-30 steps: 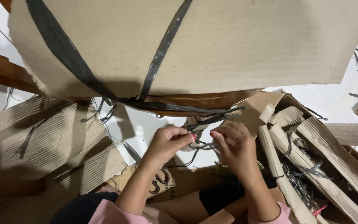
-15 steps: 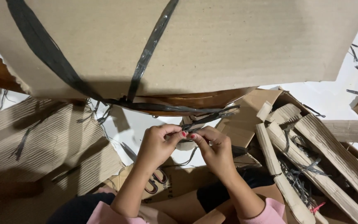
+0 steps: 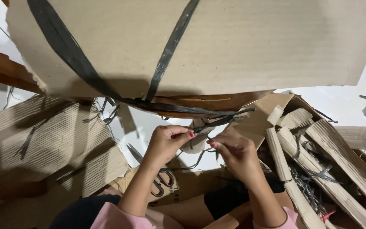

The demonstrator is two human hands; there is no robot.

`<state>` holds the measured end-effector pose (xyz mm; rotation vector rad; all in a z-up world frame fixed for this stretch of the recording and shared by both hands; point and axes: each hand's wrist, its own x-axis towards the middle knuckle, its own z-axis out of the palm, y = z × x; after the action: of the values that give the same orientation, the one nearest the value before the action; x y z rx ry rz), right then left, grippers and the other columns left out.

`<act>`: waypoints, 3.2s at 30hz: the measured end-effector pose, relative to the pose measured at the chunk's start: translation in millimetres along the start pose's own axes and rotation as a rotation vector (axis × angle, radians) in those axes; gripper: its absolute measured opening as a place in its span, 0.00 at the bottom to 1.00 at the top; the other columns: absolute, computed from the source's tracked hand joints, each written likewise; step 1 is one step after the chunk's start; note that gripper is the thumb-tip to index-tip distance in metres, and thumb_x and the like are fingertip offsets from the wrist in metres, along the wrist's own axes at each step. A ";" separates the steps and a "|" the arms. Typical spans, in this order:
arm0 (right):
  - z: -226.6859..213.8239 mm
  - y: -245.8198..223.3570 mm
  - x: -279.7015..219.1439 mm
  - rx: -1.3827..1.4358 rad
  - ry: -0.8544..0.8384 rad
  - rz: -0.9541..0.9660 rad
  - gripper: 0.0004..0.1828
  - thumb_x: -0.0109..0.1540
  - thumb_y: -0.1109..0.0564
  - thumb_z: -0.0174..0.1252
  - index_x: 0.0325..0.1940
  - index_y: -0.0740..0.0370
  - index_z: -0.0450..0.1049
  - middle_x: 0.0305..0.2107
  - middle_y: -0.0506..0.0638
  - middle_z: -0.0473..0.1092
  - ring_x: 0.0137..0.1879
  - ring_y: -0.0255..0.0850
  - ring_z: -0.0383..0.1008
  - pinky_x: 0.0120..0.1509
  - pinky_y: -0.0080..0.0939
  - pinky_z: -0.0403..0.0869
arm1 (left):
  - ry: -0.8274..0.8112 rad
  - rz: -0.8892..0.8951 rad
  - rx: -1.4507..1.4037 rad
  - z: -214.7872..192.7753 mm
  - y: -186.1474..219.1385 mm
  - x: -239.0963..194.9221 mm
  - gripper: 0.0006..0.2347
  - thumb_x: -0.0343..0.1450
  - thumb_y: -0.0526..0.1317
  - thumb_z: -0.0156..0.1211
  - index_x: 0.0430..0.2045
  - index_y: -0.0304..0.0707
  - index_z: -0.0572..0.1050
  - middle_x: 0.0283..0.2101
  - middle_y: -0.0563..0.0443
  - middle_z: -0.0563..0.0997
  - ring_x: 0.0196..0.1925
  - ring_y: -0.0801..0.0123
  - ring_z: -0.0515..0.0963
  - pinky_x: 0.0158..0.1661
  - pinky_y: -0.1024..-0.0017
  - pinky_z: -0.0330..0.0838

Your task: Wrapping chair legs and components with protective cardboard and securing them with plastic ties.

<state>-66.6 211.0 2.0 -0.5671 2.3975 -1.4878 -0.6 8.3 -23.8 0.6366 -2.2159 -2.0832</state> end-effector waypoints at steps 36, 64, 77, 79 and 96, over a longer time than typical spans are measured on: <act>68.2 25.0 -5.7 0.103 0.395 -0.045 0.08 0.49 0.66 0.77 0.28 0.64 0.84 0.17 0.54 0.79 0.25 0.36 0.78 0.35 0.37 0.76 | -0.080 -0.175 0.011 -1.4 20.0 -12.9 0.09 0.66 0.38 0.66 0.35 0.33 0.85 0.29 0.48 0.82 0.34 0.73 0.76 0.37 0.75 0.75; 66.2 51.8 -0.1 0.884 0.188 0.254 0.11 0.56 0.70 0.68 0.41 0.72 0.77 0.24 0.59 0.77 0.29 0.41 0.77 0.36 0.35 0.74 | 0.088 0.403 0.440 -2.3 15.9 -11.0 0.05 0.65 0.38 0.66 0.31 0.42 0.82 0.30 0.50 0.85 0.33 0.59 0.84 0.38 0.64 0.78; 57.6 57.8 -2.4 0.856 0.069 0.224 0.12 0.55 0.71 0.69 0.40 0.70 0.75 0.24 0.61 0.79 0.24 0.42 0.78 0.34 0.38 0.76 | -0.204 0.460 0.245 -21.4 32.4 -13.0 0.06 0.70 0.31 0.60 0.36 0.31 0.83 0.35 0.37 0.86 0.40 0.46 0.85 0.45 0.59 0.77; 56.2 60.9 -2.6 0.854 0.066 0.222 0.13 0.54 0.71 0.69 0.40 0.70 0.75 0.24 0.61 0.79 0.24 0.43 0.78 0.33 0.38 0.77 | -0.217 0.444 0.205 -22.7 30.7 -10.6 0.06 0.69 0.31 0.62 0.35 0.30 0.83 0.35 0.36 0.86 0.40 0.46 0.86 0.45 0.59 0.77; 25.0 19.9 -0.3 0.416 0.075 0.162 0.07 0.51 0.68 0.74 0.30 0.73 0.82 0.18 0.58 0.76 0.25 0.39 0.74 0.35 0.38 0.75 | -0.106 0.532 0.198 -16.0 14.7 -1.3 0.01 0.66 0.34 0.67 0.26 0.37 0.82 0.24 0.48 0.84 0.30 0.65 0.83 0.34 0.72 0.73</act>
<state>-59.7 199.2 -26.8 -0.2195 2.0351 -1.8843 1.4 -6.2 -7.7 -0.0696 -2.3281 -1.6789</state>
